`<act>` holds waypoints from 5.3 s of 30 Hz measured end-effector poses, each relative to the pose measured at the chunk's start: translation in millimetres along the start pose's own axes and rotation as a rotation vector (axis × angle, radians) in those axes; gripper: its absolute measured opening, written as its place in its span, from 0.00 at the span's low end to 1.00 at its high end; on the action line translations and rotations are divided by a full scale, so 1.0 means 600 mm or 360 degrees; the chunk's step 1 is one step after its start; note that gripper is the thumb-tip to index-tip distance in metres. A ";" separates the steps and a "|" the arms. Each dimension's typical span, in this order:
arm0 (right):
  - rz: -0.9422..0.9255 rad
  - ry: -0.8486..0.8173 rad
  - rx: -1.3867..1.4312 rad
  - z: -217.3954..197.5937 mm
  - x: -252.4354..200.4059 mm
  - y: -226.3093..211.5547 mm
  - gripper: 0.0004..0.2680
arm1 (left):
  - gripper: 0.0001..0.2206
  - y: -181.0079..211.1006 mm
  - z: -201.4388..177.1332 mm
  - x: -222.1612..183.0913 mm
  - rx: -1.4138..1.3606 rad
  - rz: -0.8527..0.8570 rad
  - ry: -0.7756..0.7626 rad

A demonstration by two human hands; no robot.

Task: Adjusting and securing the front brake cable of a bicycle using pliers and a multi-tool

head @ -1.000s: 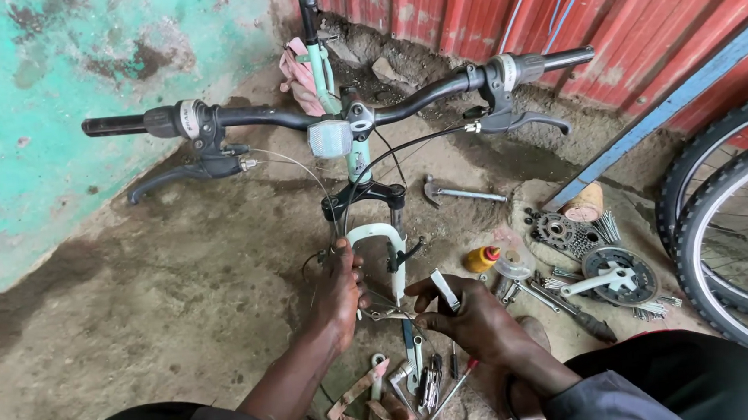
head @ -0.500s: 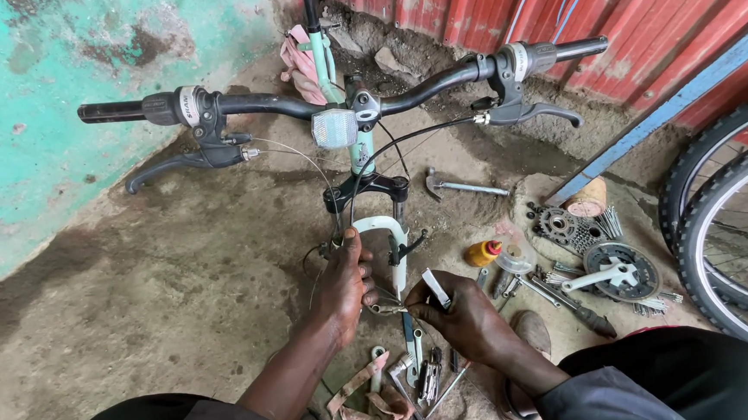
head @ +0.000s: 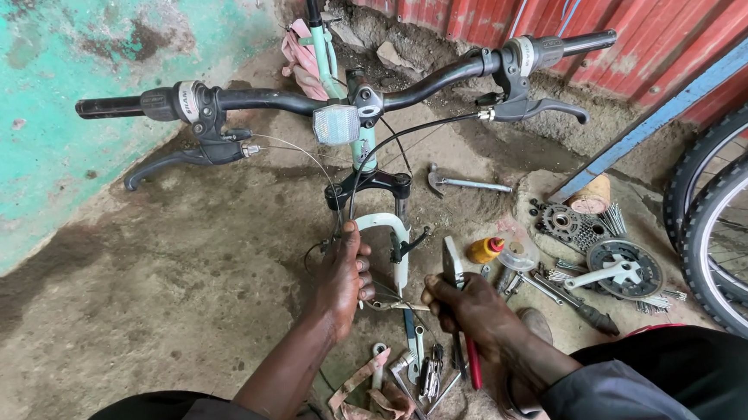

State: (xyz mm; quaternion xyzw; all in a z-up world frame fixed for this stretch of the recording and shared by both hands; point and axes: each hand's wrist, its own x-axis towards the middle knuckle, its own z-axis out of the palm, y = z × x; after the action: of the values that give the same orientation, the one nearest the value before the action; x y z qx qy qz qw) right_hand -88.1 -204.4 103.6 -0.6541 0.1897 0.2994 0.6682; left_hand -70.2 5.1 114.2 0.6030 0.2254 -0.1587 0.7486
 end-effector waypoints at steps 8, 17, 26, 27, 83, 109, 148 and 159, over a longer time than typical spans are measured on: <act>-0.0324 -0.0222 0.0023 -0.012 -0.008 -0.003 0.06 | 0.26 -0.002 -0.015 0.010 -0.0577 -0.0077 -0.0222; -0.0588 -0.0431 0.0147 0.001 -0.023 -0.004 0.08 | 0.27 0.000 -0.026 0.011 -0.0789 -0.0117 -0.0329; -0.0786 -0.0239 -0.0262 -0.003 -0.008 0.013 0.05 | 0.25 -0.010 -0.020 0.008 -0.0753 -0.0109 -0.0310; -0.0786 -0.0238 -0.0263 -0.002 -0.008 0.015 0.05 | 0.25 -0.011 -0.015 0.007 -0.0754 -0.0109 -0.0310; -0.1052 0.0807 -0.1071 -0.018 0.085 -0.004 0.08 | 0.09 -0.066 -0.032 0.063 0.0331 0.0467 -0.0032; -0.1343 0.0369 -0.1904 0.030 0.030 0.115 0.12 | 0.06 0.022 0.022 0.020 -0.0595 0.0447 0.0364; -0.0135 0.0652 0.0532 -0.192 0.313 0.241 0.11 | 0.16 -0.028 0.003 0.039 0.0053 0.0573 0.0012; -0.0227 0.0280 0.0892 -0.249 0.668 0.643 0.09 | 0.20 0.049 0.020 0.050 0.0231 0.0844 -0.0160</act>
State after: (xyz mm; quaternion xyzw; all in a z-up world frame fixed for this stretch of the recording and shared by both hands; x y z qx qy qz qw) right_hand -17.6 -304.9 -459.1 -0.4794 0.2758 0.1299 0.8229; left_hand -28.2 1.0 124.7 0.6843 0.0103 -0.0028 0.7291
